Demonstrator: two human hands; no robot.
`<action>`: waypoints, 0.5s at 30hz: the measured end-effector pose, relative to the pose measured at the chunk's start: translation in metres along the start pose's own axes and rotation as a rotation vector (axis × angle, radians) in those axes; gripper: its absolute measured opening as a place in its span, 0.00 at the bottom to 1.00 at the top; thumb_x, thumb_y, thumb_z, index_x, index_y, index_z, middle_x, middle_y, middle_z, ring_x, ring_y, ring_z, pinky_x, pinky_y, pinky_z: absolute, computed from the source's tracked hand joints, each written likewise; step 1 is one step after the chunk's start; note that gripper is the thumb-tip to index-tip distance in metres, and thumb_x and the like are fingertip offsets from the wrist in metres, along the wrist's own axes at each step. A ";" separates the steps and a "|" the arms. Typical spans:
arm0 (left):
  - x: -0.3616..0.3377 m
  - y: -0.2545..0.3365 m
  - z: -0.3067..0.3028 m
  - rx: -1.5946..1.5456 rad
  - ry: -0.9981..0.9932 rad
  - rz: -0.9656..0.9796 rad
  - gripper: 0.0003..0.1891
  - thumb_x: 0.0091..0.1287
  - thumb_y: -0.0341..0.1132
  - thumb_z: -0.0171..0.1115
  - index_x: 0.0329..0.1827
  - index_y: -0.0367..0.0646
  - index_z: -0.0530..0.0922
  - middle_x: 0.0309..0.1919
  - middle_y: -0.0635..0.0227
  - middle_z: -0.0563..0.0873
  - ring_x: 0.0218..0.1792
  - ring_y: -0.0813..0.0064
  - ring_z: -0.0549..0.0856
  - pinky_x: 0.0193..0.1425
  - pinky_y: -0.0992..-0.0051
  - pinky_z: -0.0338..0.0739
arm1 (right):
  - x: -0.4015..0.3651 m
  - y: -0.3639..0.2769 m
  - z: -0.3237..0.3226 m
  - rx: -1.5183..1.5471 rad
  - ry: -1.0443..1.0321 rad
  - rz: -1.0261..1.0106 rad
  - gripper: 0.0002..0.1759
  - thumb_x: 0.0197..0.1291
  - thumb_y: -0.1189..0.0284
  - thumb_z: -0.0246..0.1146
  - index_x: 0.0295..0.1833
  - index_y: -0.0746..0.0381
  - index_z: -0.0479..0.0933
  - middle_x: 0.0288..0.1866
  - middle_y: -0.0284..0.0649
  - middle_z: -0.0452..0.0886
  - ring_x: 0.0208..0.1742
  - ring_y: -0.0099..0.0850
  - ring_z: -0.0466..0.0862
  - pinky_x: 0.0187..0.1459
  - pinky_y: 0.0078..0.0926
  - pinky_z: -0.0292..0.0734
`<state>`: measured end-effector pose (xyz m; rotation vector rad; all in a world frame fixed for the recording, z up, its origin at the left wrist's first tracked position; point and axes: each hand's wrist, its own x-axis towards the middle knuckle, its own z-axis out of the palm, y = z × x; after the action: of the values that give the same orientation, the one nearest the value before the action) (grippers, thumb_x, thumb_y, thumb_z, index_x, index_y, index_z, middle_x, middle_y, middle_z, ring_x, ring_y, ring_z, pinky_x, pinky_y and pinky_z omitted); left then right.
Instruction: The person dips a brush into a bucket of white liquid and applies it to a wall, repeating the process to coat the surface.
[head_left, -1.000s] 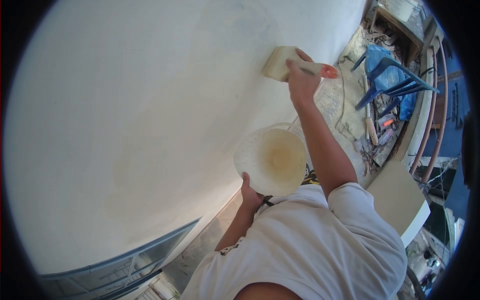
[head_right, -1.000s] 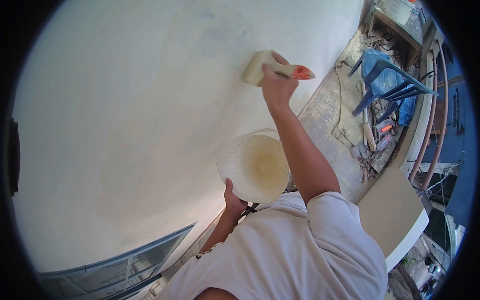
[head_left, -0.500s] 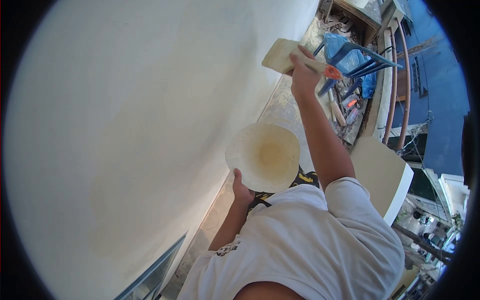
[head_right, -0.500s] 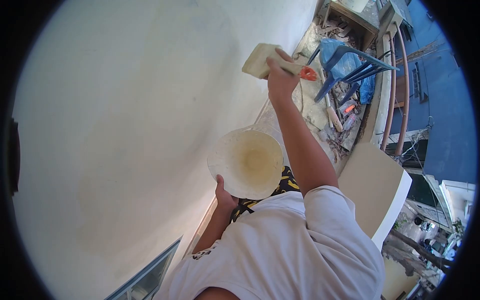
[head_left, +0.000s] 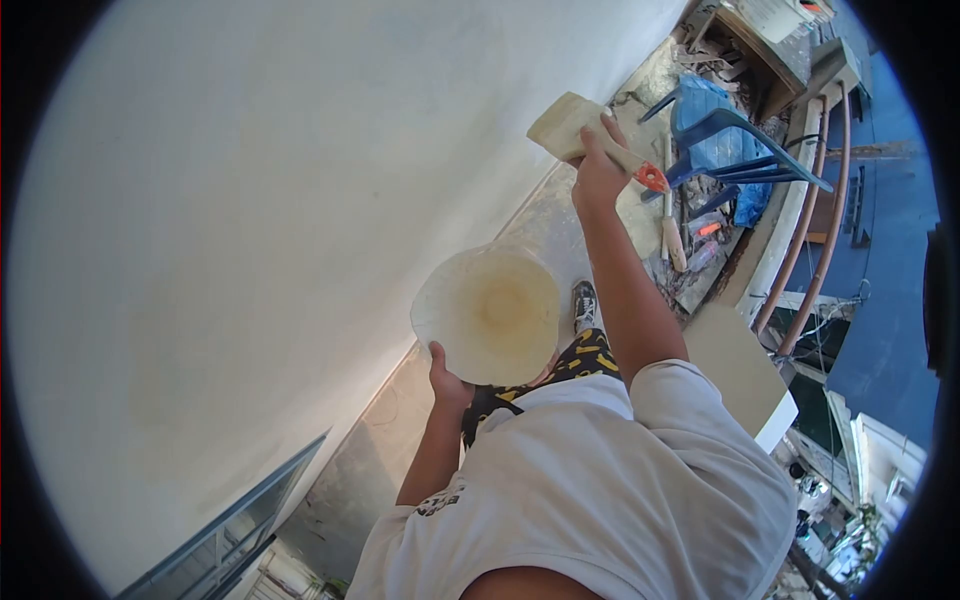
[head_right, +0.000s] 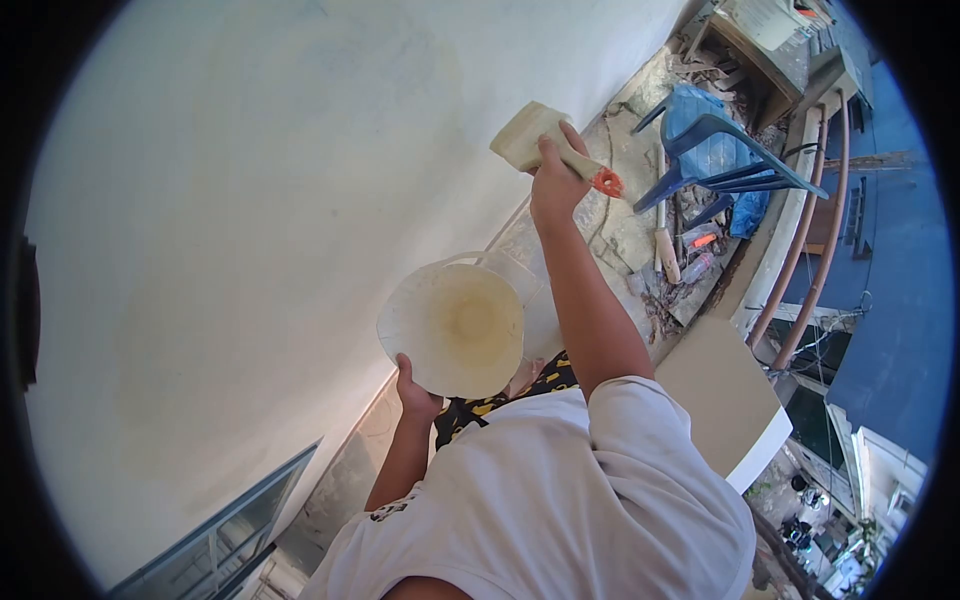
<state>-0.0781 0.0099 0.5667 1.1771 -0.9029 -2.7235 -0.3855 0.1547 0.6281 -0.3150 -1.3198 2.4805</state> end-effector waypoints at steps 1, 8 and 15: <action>0.000 -0.007 0.001 -0.008 0.032 0.014 0.32 0.70 0.56 0.38 0.68 0.40 0.55 0.63 0.58 0.67 0.63 0.58 0.67 0.66 0.61 0.62 | 0.007 0.025 -0.007 0.017 0.045 0.074 0.21 0.52 0.81 0.60 0.54 0.68 0.71 0.49 0.46 0.75 0.46 0.35 0.79 0.38 0.31 0.83; -0.020 -0.047 0.032 -0.047 0.194 0.143 0.33 0.69 0.58 0.36 0.69 0.43 0.53 0.64 0.60 0.65 0.64 0.58 0.66 0.66 0.58 0.62 | 0.023 -0.004 0.056 0.130 -0.037 0.232 0.22 0.53 0.80 0.60 0.56 0.66 0.69 0.47 0.46 0.75 0.45 0.33 0.79 0.35 0.29 0.82; -0.024 -0.066 0.057 -0.126 0.224 0.255 0.34 0.69 0.59 0.34 0.69 0.44 0.52 0.65 0.60 0.64 0.64 0.58 0.65 0.66 0.58 0.62 | 0.030 0.018 -0.013 0.086 0.048 0.259 0.22 0.53 0.82 0.57 0.57 0.66 0.68 0.49 0.46 0.74 0.49 0.34 0.77 0.38 0.31 0.82</action>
<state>-0.0873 0.0990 0.5781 1.2185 -0.7804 -2.3561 -0.4122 0.1668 0.6043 -0.5537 -1.2155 2.7130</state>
